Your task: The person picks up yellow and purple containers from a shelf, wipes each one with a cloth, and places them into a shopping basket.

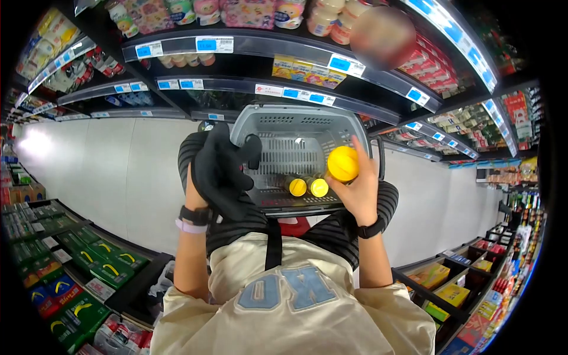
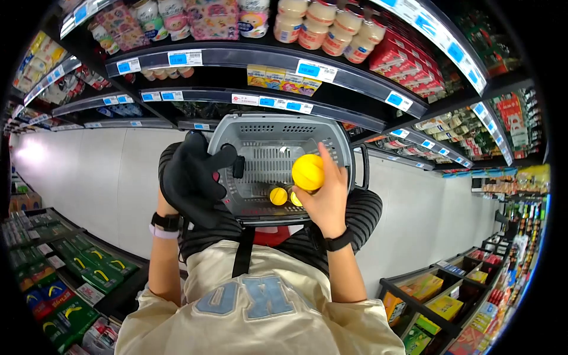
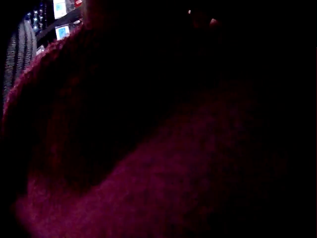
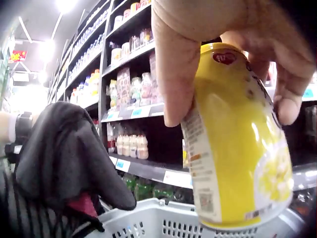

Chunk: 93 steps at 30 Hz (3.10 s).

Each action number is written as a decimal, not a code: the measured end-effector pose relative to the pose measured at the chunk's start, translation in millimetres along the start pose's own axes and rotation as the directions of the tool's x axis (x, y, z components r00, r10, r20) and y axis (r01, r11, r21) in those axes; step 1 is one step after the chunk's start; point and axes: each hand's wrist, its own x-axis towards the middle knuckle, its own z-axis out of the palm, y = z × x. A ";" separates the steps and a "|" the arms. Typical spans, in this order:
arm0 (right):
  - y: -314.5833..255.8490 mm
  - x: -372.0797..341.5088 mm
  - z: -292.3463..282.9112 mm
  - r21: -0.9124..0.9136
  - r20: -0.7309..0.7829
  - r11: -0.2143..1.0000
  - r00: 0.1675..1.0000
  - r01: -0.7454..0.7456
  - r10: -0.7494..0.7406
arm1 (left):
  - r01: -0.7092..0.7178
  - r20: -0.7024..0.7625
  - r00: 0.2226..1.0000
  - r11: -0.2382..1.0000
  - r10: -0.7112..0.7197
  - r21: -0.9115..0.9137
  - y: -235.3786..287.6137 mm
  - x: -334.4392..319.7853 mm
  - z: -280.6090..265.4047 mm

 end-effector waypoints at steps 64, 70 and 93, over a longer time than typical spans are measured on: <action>199.4 -65.3 402.9 -0.538 0.835 0.842 0.165 0.044 0.525 | 0.243 -0.186 0.900 0.808 -0.395 -0.537 -149.3 13.2 -73.3; 208.0 -55.0 406.2 -0.503 0.864 0.858 0.073 0.105 0.498 | 0.241 -0.177 0.905 0.808 -0.388 -0.537 -143.7 20.4 -70.8; 176.8 -29.3 217.2 0.416 0.583 0.287 0.495 -0.863 0.644 | -0.070 -0.119 0.979 0.818 0.166 0.571 -84.6 42.9 -59.2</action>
